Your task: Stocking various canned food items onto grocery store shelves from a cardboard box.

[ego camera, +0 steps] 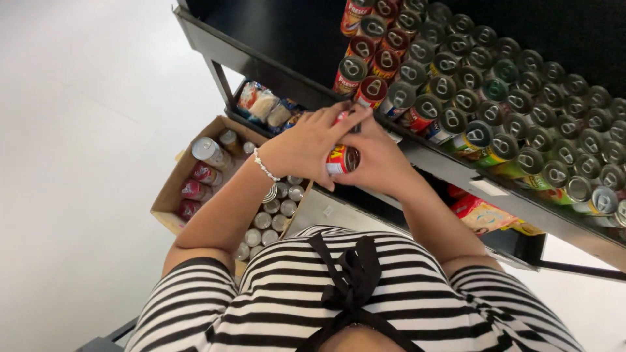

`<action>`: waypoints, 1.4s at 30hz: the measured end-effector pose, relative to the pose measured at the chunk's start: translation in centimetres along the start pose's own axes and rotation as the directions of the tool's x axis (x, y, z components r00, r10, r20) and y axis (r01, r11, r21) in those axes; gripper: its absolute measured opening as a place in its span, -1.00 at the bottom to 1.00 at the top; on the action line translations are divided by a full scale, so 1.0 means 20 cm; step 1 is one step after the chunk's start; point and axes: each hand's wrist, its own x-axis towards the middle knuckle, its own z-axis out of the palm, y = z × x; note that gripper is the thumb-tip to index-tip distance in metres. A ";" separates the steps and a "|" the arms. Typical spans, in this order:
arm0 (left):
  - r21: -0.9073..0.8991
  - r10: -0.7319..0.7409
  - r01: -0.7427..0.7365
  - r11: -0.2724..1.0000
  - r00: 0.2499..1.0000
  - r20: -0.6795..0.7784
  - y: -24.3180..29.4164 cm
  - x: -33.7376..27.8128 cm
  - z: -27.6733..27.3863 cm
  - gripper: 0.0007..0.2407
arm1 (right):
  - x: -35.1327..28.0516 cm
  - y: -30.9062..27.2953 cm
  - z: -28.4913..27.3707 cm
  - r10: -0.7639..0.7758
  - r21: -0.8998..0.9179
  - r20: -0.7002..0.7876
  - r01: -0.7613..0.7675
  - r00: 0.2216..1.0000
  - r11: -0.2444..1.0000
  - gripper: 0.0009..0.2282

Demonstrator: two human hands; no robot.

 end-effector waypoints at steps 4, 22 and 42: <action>-0.060 0.010 -0.016 0.998 0.994 -0.106 -0.13 -0.04 0.04 0.17 | 0.16 -0.10 -0.10 0.086 -0.063 0.174 -0.076 0.981 0.995 -0.41; 0.145 -0.463 0.476 0.867 0.879 -0.119 -1.15 0.55 0.13 -0.09 | 1.15 0.73 0.09 0.241 -0.626 -0.045 -0.215 0.970 0.750 -0.35; 0.269 -0.467 0.435 0.859 0.882 0.063 -1.17 0.70 0.14 -0.16 | 0.14 0.31 0.35 -0.194 -0.025 -0.339 0.197 0.921 0.980 -0.97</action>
